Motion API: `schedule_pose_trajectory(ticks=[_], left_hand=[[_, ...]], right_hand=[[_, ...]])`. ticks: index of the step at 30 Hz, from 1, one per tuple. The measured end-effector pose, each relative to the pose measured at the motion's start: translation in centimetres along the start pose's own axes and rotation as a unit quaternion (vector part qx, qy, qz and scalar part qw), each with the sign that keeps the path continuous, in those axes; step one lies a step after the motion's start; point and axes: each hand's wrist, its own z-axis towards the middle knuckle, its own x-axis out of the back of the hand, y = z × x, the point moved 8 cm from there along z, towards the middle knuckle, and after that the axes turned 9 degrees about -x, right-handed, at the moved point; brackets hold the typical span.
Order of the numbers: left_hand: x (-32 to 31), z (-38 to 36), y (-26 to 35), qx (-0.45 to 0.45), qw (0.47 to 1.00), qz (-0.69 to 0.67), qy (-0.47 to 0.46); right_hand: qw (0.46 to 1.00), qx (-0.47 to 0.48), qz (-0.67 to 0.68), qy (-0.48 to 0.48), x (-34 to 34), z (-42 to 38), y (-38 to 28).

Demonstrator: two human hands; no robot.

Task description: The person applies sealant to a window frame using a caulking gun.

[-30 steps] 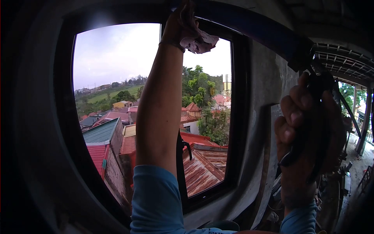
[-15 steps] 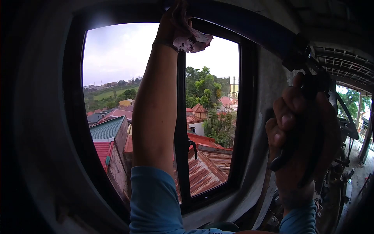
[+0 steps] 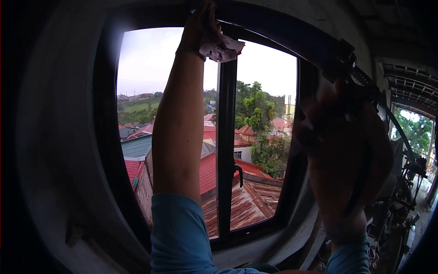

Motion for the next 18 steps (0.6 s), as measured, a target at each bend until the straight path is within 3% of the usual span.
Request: schedule_pose_trajectory(ticks=[2,4,6,7,8,9,10,11,12,13,14,16,18], left_hand=[[0.7,0.1,0.5,0.049,0.997,-0.054,0.023],[2.4,1.1,3.2,-0.016,0.999,0.029,0.01],[3.3,1.2,7.3,-0.036,0.978,0.113,-0.174],[7.6,2.9,8.0,-0.037,0.99,0.068,-0.115],[12.3,4.1,8.4,-0.037,0.997,0.026,-0.054],[13.3,4.1,11.5,-0.127,0.972,0.156,-0.117],[12.7,3.1,14.1,-0.213,0.918,0.281,-0.18],[7.6,-6.4,15.8,-0.207,0.917,0.285,-0.19],[7.6,-5.4,16.2,-0.084,0.976,0.153,0.132],[4.1,-9.2,16.6,-0.081,0.947,0.232,0.205],[2.2,-12.4,17.2,-0.081,0.907,0.309,0.275],[0.9,-14.0,15.6,0.016,0.99,0.141,0.018],[-1.4,-16.3,15.0,-0.066,0.973,0.191,0.116]], right_hand=[[1.0,0.004,0.008,0.019,1.0,1.0,0.2],[0.999,0.011,0.013,0.038,2.1,2.2,0.0],[0.997,-0.057,-0.01,0.043,3.5,3.5,0.2],[0.997,-0.053,-0.007,0.046,5.9,4.2,-0.7],[0.986,-0.158,0.05,-0.011,8.4,4.9,0.6],[0.957,-0.259,0.107,-0.068,9.5,4.6,1.9],[0.958,-0.256,0.115,-0.066,10.4,4.4,2.4],[0.93,-0.266,0.228,-0.109,10.2,3.5,3.0],[0.888,-0.271,0.339,-0.153,9.8,2.4,3.1],[0.92,-0.257,0.275,-0.11,11.1,1.6,3.1],[0.909,-0.246,0.307,-0.14,11.7,0.9,3.2],[0.877,-0.254,0.375,-0.162,14.1,-0.4,3.9],[0.852,-0.242,0.422,-0.193,15.4,-2.1,3.9]])
